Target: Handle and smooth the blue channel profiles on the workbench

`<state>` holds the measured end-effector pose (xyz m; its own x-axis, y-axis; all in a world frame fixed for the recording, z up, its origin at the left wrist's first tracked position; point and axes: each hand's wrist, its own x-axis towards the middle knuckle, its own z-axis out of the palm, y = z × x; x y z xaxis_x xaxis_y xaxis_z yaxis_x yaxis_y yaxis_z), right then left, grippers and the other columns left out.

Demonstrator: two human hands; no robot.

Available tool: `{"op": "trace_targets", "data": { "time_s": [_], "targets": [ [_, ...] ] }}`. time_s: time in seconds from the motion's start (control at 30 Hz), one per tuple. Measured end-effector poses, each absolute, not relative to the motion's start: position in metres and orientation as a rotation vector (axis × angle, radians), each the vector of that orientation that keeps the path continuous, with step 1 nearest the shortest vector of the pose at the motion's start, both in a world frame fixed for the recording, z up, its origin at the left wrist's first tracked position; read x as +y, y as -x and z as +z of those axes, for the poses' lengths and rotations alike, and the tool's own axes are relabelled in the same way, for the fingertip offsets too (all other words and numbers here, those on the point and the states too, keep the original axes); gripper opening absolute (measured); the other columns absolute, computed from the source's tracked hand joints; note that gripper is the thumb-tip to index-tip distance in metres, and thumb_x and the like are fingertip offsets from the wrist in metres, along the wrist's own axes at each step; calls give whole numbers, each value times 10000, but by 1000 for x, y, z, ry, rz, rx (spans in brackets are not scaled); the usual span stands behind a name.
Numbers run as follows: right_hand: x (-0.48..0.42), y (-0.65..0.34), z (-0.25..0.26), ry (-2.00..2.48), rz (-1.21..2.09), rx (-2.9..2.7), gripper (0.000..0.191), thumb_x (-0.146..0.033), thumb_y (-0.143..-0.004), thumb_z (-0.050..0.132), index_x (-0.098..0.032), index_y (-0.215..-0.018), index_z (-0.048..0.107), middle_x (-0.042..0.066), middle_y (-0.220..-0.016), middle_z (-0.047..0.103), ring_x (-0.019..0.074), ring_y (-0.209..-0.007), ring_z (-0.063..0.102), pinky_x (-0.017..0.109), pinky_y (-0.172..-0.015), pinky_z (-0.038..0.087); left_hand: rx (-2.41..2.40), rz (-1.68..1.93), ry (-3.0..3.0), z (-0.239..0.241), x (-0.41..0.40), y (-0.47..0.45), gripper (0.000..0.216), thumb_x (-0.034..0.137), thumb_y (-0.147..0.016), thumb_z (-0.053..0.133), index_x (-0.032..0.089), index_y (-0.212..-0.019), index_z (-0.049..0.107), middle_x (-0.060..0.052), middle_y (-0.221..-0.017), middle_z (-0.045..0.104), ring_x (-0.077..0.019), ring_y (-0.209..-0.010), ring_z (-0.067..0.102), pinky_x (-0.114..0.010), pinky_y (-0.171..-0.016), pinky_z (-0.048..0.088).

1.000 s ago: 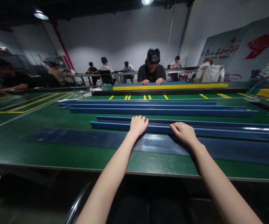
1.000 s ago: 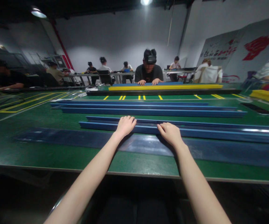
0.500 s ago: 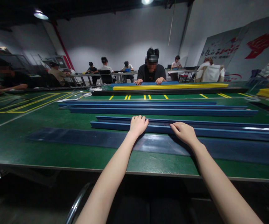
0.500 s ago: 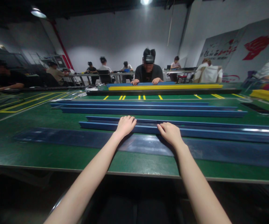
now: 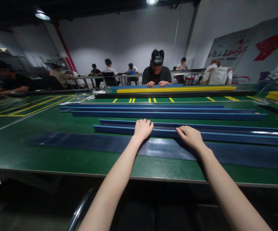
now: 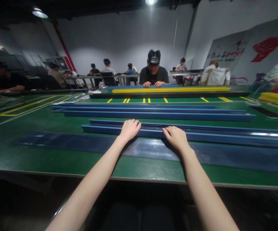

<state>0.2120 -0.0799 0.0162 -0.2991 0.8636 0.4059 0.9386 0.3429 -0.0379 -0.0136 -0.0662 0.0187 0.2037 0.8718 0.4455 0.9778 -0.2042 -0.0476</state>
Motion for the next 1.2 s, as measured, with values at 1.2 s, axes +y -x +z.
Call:
{"op": "trace_targets", "data": {
  "time_s": [1.2],
  "targets": [
    [-81,-211,18,1600,-291,-2257,414,-383,-887,285,-209,-691,606,29,-746,636,152,-794,557,238,-619,321,-1753,-475,2181,19,-67,14,374,328,-909,264,145,-935,589,-98,-955,621,-208,-918,544,-336,-811,335]
  ]
}}
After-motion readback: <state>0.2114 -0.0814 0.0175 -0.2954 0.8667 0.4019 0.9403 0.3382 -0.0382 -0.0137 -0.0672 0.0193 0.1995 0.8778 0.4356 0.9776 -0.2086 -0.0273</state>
